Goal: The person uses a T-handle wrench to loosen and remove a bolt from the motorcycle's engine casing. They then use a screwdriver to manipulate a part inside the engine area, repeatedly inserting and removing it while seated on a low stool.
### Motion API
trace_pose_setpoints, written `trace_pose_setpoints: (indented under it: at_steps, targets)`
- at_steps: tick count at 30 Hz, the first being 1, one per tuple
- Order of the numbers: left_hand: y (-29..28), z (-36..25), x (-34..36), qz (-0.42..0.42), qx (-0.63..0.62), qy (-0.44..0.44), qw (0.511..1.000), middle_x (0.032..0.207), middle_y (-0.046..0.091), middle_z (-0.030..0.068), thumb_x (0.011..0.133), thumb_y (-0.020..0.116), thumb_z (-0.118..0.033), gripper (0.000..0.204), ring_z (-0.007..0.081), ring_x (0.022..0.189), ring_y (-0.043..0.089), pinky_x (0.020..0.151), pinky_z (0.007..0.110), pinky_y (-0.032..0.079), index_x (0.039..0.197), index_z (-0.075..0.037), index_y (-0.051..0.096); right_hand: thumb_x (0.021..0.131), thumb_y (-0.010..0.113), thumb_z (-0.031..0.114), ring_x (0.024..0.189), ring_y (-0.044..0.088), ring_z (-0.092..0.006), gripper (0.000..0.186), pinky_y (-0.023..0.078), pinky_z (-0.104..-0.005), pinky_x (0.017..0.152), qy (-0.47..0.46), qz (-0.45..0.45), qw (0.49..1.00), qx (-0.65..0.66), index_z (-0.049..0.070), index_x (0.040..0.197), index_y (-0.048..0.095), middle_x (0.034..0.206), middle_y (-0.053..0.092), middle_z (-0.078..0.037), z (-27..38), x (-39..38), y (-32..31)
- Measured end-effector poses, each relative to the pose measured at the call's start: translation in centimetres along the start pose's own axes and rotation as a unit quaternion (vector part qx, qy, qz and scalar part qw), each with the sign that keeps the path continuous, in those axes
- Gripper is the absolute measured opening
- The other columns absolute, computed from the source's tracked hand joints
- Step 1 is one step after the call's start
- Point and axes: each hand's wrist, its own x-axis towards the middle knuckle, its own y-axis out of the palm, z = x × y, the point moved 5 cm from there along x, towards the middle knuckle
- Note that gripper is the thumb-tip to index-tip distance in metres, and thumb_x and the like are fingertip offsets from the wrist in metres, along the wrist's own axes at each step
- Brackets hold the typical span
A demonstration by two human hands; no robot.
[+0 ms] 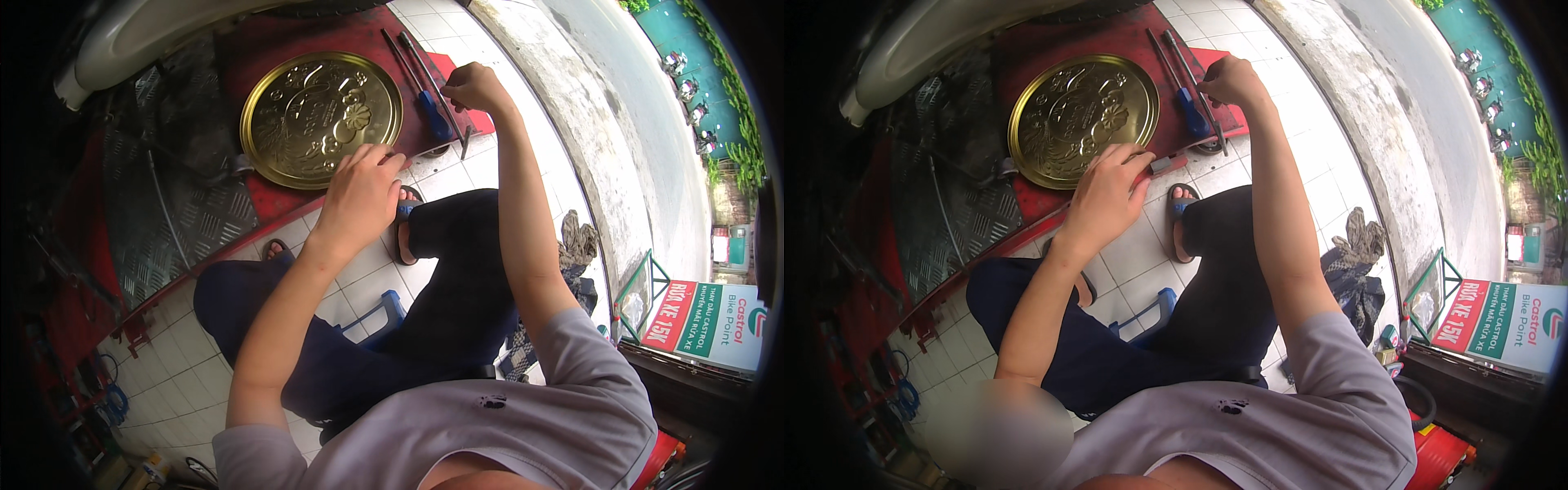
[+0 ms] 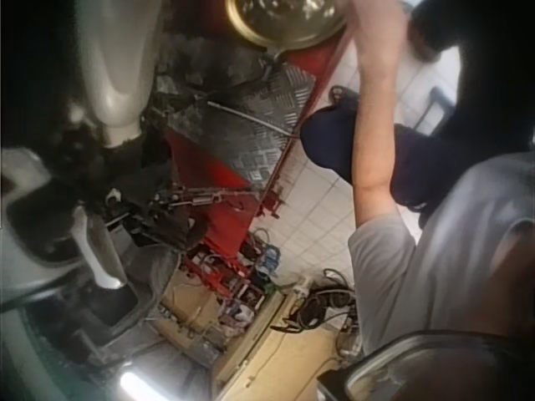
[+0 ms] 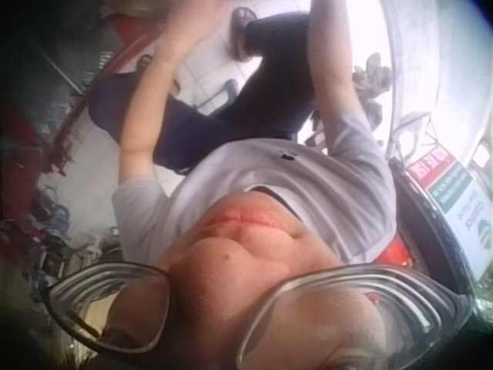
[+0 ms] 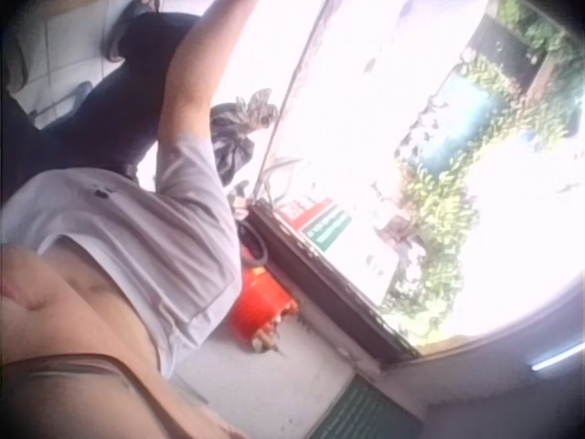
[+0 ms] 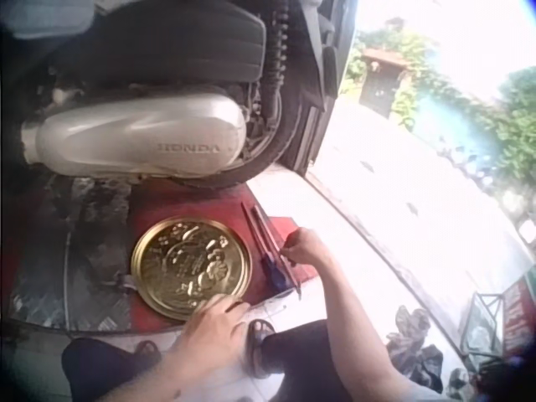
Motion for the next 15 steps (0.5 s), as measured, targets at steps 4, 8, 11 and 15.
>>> trace_pose_setpoints:
  at_steps: [4,8,11,15]
  targets:
    - [-1.0,0.6,0.0,-0.025,-0.009,-0.01,1.0,0.11,0.061,0.0163,0.08,0.062,-0.004,0.031,0.0327,0.105,0.056,0.093,0.04,0.045,0.111,0.003,0.063,0.079,0.072,0.025,0.062,0.068,-0.015,0.022,0.055,-0.0275,0.063,-0.003,0.008,1.0,-0.022,0.005,0.089,0.073,0.066,0.069,-0.008,0.2,0.1,0.3]
    - [-2.1,1.3,-0.1,-0.047,-0.016,-0.018,0.999,0.111,0.061,0.0169,0.08,0.062,-0.003,0.031,0.0335,0.104,0.057,0.091,0.04,0.046,0.11,0.004,0.064,0.081,0.071,0.026,0.062,0.068,-0.0142,0.024,0.055,-0.027,0.063,-0.015,0.022,1.0,-0.013,0.004,0.092,0.073,0.067,0.069,-0.008,0.4,0.3,0.6]
    - [-3.7,1.9,0.2,-0.086,-0.043,-0.023,0.995,0.109,0.063,0.017,0.08,0.063,-0.002,0.03,0.0336,0.1,0.061,0.088,0.039,0.048,0.11,0.003,0.064,0.082,0.071,0.026,0.061,0.067,-0.0136,0.025,0.055,-0.0268,0.062,-0.013,0.017,1.0,0.014,0.004,0.094,0.073,0.067,0.069,-0.008,0.5,0.4,0.4]
    - [-7.3,2.7,0.3,-0.173,-0.031,-0.017,0.984,0.107,0.067,0.014,0.083,0.064,-0.004,0.028,0.023,0.093,0.065,0.079,0.031,0.052,0.11,0.001,0.065,0.082,0.07,0.028,0.06,0.066,-0.0127,0.027,0.054,-0.026,0.061,-0.036,0.005,0.999,0.014,0.004,0.095,0.073,0.066,0.069,-0.007,0.8,0.6,0.2]
